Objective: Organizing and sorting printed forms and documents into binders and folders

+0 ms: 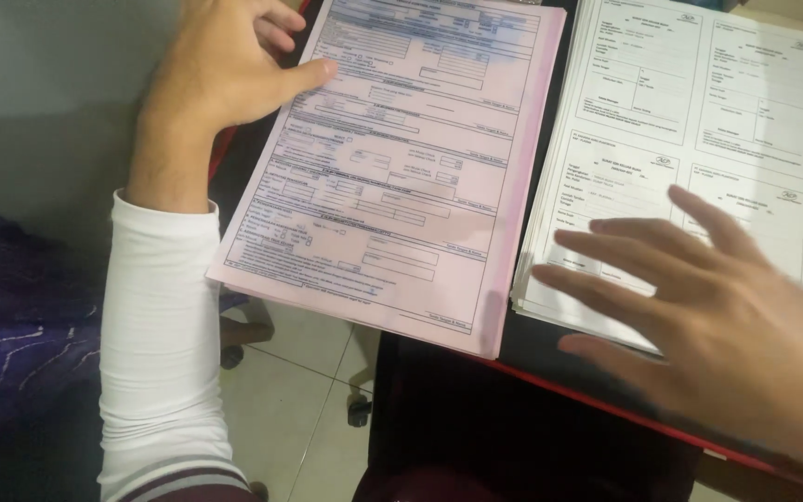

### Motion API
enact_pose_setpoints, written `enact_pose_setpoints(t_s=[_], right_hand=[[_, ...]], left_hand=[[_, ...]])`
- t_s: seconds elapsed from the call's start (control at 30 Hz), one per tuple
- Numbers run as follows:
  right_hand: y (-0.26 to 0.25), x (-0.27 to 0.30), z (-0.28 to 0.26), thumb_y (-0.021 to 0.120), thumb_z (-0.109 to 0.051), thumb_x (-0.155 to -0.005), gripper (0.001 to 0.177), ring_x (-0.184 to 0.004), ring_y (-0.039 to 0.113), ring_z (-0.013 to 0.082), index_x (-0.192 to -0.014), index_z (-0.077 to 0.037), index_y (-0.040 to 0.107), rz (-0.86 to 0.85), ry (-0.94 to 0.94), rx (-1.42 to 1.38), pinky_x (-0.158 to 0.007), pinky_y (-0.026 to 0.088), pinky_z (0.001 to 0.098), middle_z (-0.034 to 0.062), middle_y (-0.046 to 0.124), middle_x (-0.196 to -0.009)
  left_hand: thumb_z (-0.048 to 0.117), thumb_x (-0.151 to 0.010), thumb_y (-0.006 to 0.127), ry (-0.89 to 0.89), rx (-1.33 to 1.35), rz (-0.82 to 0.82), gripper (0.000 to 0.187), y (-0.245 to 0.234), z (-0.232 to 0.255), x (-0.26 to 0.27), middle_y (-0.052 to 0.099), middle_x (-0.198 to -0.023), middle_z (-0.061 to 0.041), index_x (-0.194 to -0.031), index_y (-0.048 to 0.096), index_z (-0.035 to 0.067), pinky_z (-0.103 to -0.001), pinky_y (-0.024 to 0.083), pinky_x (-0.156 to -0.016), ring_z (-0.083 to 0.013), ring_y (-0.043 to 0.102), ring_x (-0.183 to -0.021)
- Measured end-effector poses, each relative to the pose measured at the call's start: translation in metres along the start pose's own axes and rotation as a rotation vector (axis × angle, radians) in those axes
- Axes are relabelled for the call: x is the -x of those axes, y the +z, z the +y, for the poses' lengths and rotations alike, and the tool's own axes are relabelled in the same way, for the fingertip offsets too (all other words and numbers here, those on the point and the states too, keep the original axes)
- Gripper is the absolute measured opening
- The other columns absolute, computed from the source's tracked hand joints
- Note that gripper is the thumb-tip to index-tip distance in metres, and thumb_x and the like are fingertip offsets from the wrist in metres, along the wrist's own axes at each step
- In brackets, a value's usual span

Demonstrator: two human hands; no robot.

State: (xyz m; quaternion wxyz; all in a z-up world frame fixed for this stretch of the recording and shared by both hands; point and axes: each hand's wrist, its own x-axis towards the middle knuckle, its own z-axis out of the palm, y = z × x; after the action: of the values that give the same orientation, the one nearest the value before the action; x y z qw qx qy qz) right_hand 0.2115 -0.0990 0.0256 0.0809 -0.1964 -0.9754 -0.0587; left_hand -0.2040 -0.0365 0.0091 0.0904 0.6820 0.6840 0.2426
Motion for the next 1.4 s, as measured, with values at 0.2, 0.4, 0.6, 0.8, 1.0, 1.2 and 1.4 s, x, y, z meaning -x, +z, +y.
enact_pose_setpoints(t_s=[0.2,0.4,0.6,0.8,1.0,1.2,1.4], right_hand=[[0.021,-0.022,-0.036,0.066,-0.066,-0.082,0.081,-0.142,0.049,0.0273,-0.152,-0.031,0.045,0.026,-0.041,-0.067,-0.118,0.028,0.0689,0.0102,0.047,-0.159],[0.042,-0.028,-0.047,0.068,-0.061,-0.087,0.072,-0.143,0.047,0.0363,-0.147,-0.026,0.049,0.075,-0.012,-0.148,-0.115,0.029,0.0759,0.0127,0.051,-0.153],[0.048,-0.029,-0.050,0.068,-0.060,-0.087,0.070,-0.143,0.047,0.0358,-0.146,-0.027,0.051,0.087,-0.024,-0.159,-0.116,0.025,0.0779,0.0114,0.053,-0.150],[0.045,-0.032,-0.049,0.072,-0.056,-0.086,0.066,-0.140,0.051,0.0372,-0.142,-0.025,0.055,0.122,-0.023,-0.200,-0.115,0.029,0.0773,0.0122,0.057,-0.147],[0.041,-0.035,-0.049,0.075,-0.048,-0.086,0.058,-0.139,0.051,0.0375,-0.136,-0.023,0.060,0.138,-0.009,-0.289,-0.116,0.027,0.0751,0.0120,0.059,-0.146],[0.041,-0.035,-0.050,0.076,-0.047,-0.087,0.056,-0.138,0.053,0.0376,-0.134,-0.021,0.062,0.163,-0.011,-0.282,-0.115,0.032,0.0723,0.0114,0.060,-0.145],[0.043,-0.034,-0.049,0.075,-0.044,-0.089,0.051,-0.136,0.055,0.0393,-0.131,-0.018,0.064,0.193,-0.027,-0.315,-0.112,0.035,0.0724,0.0135,0.061,-0.143]], left_hand=[[0.025,-0.087,0.097,0.203,0.092,0.050,0.044,0.005,-0.017,-0.002,0.077,-0.107,-0.014,-0.114,0.074,-0.001,-0.033,0.061,-0.077,-0.0212,0.074,-0.093],[0.026,-0.085,0.097,0.105,0.095,-0.036,0.046,0.000,-0.006,0.001,0.075,-0.111,-0.013,-0.117,0.073,0.003,-0.035,0.059,-0.074,-0.0209,0.073,-0.087],[0.019,-0.085,0.097,0.203,0.116,-0.025,0.045,0.005,-0.009,-0.002,0.076,-0.110,-0.016,-0.116,0.073,-0.002,-0.030,0.062,-0.068,-0.0216,0.076,-0.085],[0.024,-0.089,0.095,0.208,0.071,0.000,0.044,0.005,-0.005,-0.001,0.077,-0.107,-0.016,-0.116,0.073,-0.002,-0.032,0.062,-0.067,-0.0211,0.074,-0.080],[0.022,-0.091,0.095,0.298,0.011,0.054,0.039,0.008,-0.004,-0.001,0.077,-0.107,-0.016,-0.113,0.075,-0.003,-0.034,0.062,-0.067,-0.0231,0.073,-0.082],[0.025,-0.100,0.081,0.642,0.057,-0.053,0.054,0.010,0.035,0.005,0.058,-0.145,-0.027,-0.140,0.061,-0.006,-0.060,0.037,-0.113,-0.0418,0.052,-0.135],[0.055,-0.101,0.052,0.571,-0.118,-0.390,0.073,0.038,0.047,0.007,0.024,-0.168,-0.013,-0.159,0.034,0.016,-0.059,0.011,-0.122,-0.0276,0.023,-0.154]])
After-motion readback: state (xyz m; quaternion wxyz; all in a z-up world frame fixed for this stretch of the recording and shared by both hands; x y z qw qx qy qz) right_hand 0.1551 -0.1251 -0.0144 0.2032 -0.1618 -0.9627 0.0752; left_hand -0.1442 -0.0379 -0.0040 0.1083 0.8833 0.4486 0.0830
